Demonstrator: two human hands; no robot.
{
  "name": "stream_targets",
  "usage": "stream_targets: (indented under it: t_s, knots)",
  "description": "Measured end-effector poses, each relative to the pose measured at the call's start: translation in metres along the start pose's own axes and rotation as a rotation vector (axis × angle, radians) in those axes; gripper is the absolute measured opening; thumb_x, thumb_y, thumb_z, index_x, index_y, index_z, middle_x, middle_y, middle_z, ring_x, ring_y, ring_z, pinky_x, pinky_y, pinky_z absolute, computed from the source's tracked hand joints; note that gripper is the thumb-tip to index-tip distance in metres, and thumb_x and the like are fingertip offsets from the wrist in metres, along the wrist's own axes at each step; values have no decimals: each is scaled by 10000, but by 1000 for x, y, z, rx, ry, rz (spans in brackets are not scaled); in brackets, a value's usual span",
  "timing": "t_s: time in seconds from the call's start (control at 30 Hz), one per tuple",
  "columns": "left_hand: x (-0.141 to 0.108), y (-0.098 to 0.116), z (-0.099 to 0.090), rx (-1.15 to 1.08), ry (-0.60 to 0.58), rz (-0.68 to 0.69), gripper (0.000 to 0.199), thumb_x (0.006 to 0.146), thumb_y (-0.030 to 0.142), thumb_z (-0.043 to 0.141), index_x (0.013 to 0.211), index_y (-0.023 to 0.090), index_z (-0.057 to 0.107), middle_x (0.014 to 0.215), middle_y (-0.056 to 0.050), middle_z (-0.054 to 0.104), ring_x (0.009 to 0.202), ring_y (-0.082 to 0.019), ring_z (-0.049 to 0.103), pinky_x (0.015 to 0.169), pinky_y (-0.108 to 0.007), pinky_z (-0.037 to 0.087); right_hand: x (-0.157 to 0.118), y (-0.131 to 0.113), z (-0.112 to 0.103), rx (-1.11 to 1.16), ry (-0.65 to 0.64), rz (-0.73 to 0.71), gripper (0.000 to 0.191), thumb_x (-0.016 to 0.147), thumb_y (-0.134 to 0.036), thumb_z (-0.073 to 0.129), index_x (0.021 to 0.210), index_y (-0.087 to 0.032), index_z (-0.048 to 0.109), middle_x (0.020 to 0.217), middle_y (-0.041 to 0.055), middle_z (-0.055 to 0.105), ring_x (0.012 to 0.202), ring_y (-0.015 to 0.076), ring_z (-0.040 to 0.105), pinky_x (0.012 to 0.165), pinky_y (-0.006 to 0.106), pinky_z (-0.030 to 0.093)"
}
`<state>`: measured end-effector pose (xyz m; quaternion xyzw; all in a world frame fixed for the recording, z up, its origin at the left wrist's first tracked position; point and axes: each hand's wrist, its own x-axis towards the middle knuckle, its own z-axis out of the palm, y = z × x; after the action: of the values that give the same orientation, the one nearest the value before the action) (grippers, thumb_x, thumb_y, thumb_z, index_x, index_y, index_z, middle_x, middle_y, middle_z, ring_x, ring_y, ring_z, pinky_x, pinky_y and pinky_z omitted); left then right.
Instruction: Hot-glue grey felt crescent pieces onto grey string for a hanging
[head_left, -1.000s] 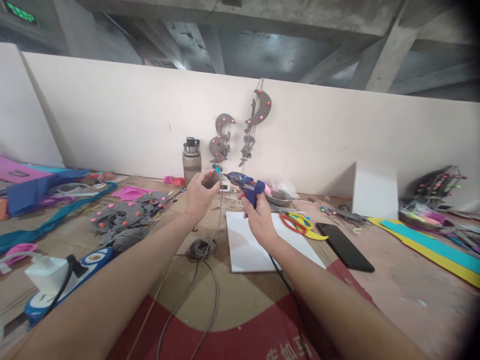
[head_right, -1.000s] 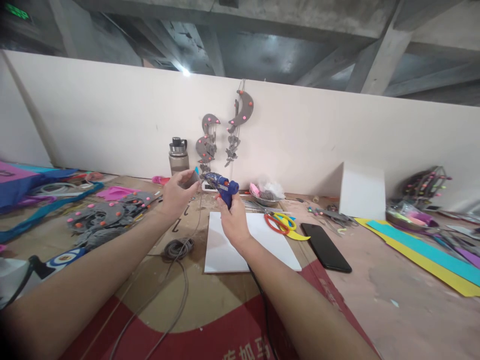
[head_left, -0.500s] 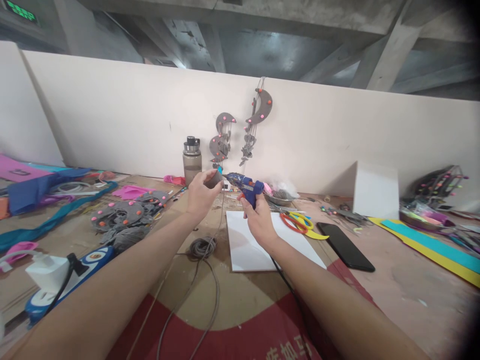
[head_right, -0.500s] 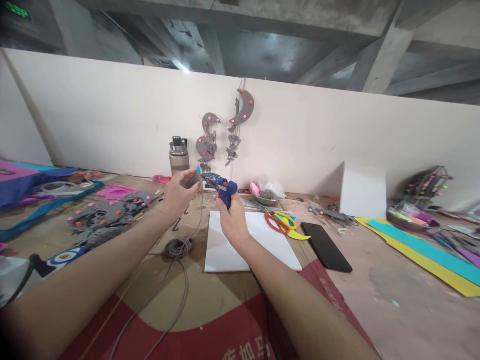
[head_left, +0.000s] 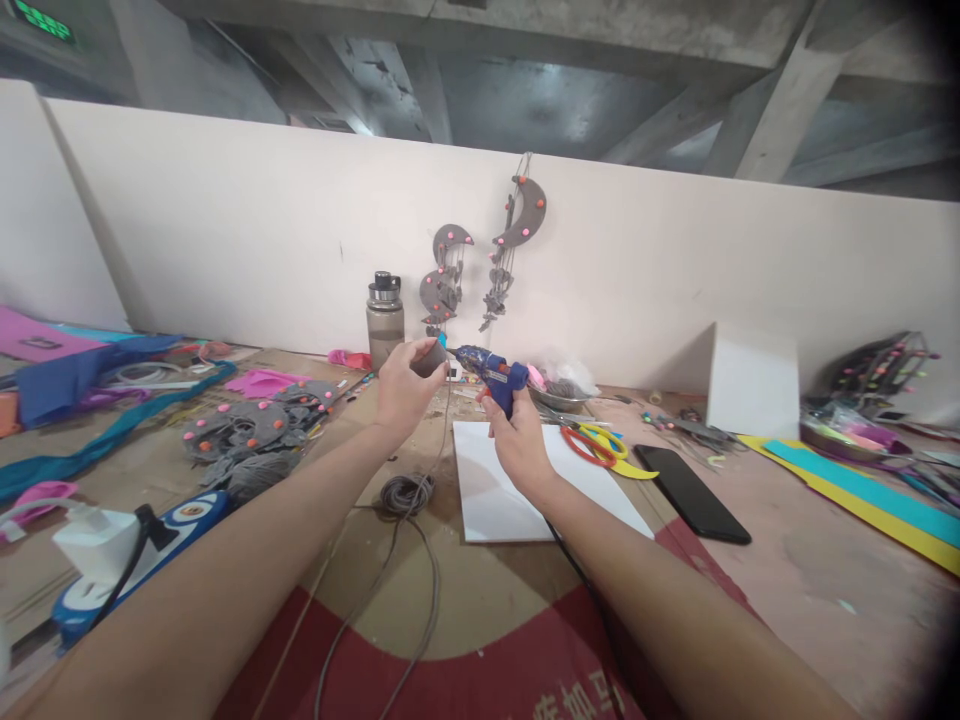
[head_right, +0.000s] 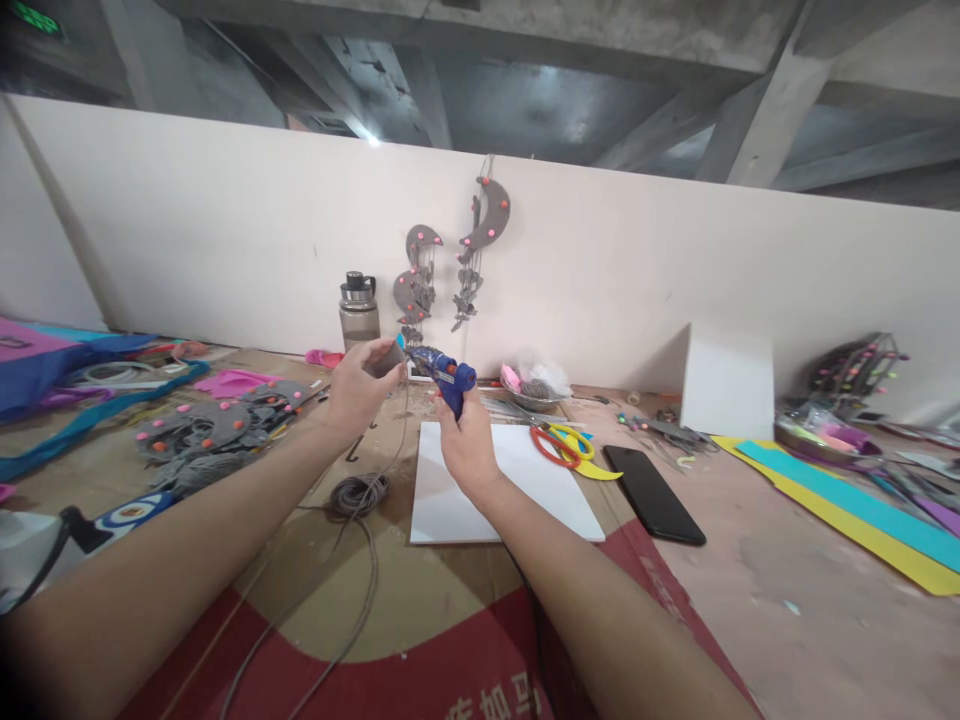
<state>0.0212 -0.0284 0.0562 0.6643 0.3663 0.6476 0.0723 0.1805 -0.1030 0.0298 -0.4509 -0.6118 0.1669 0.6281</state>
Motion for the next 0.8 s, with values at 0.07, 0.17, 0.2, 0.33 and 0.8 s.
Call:
stream_targets:
  t_s: [0.07, 0.17, 0.2, 0.33, 0.8]
  knots:
    - [0, 0, 0, 0, 2, 3, 314, 773, 214, 693, 1085, 178, 681, 1090, -103, 714, 1032, -227, 675, 976, -392, 513, 0, -1, 0, -9, 3, 1, 311, 910, -367, 537, 1180, -212, 552, 1050, 83, 680, 824, 208, 607, 704, 334, 497]
    - [0, 0, 0, -7, 2, -1, 312, 772, 215, 692, 1082, 190, 681, 1085, -93, 715, 1031, -226, 675, 975, -393, 514, -1, -2, 0, 6, -5, 0, 325, 910, -368, 539, 1197, -217, 549, 1048, 78, 682, 815, 206, 608, 701, 331, 495]
    - [0, 0, 0, -6, 1, -2, 313, 770, 218, 692, 1082, 194, 680, 1085, -89, 715, 1032, -227, 674, 976, -394, 514, -1, -2, 0, 14, -8, -1, 326, 908, -368, 542, 1198, -220, 551, 1041, 74, 683, 809, 205, 608, 700, 329, 495]
    - [1, -1, 0, 5, 3, 2, 315, 769, 222, 692, 1083, 190, 682, 1085, -89, 715, 1038, -229, 672, 980, -395, 508, -1, -3, 1, 11, -9, 7, 314, 898, -359, 550, 1182, -226, 565, 1025, 71, 686, 805, 208, 610, 707, 332, 498]
    - [1, 1, 0, -4, 4, -1, 315, 764, 226, 691, 1078, 196, 685, 1080, -84, 715, 1034, -229, 672, 975, -393, 515, -1, -3, 1, -14, 2, -3, 305, 900, -360, 543, 1173, -228, 569, 1005, 77, 681, 852, 228, 618, 736, 368, 518]
